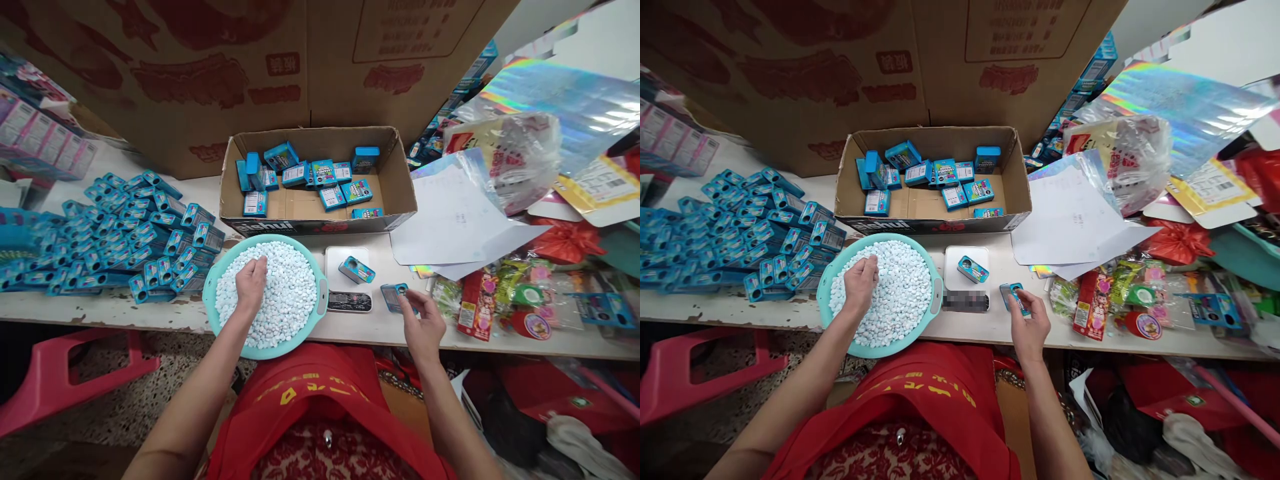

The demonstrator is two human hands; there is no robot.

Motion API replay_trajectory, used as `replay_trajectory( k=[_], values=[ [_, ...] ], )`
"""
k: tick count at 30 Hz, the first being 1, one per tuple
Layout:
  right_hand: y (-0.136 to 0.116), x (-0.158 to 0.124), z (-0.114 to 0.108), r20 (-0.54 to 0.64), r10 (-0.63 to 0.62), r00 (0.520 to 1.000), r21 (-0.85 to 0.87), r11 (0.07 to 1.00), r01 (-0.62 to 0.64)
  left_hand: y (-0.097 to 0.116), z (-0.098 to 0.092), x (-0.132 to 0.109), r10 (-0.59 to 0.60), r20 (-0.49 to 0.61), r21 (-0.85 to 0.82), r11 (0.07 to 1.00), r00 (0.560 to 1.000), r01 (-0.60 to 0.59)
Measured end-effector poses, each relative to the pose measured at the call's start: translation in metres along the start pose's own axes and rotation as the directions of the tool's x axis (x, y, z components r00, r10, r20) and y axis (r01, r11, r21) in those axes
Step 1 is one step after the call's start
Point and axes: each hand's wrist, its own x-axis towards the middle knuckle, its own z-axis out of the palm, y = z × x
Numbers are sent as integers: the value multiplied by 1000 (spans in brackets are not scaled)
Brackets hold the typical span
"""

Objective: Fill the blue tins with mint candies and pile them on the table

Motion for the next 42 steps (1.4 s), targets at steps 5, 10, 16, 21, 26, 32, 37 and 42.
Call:
replay_trajectory(
  k=[5, 10, 16, 21, 26, 32, 37, 42],
  values=[
    [-8, 8, 49, 155, -14, 988, 46, 999, 7, -11, -1, -2, 241, 109, 488, 832, 964, -263],
    [-17, 24, 87, 297, 155, 942, 64, 981, -181, -8, 0, -5, 293, 106, 467, 829, 950, -308],
    [-85, 20, 61, 211, -303, 929, 57, 953, 298, 33, 28, -27, -204, 164, -322, 913, 965, 248],
    [-129, 6, 69, 439, -596, 672, 57, 765, 642, 60, 54, -31, -450, 435, -649, 445, 780, 617],
    [-129, -4, 87, 468, -594, 655, 48, 757, 652, 56, 47, -24, -497, 352, -801, 278, 793, 530],
    [-129, -11, 90, 514, -532, 673, 26, 794, 607, 41, 41, -19, -568, 362, -758, 283, 739, 588],
    [-135, -15, 86, 491, -527, 694, 58, 814, 578, 38, 43, -22, -530, 377, -764, 286, 759, 579],
    [-126, -12, 89, 489, -481, 728, 53, 849, 525, 39, 46, -24, -528, 356, -762, 314, 771, 567]
  ],
)
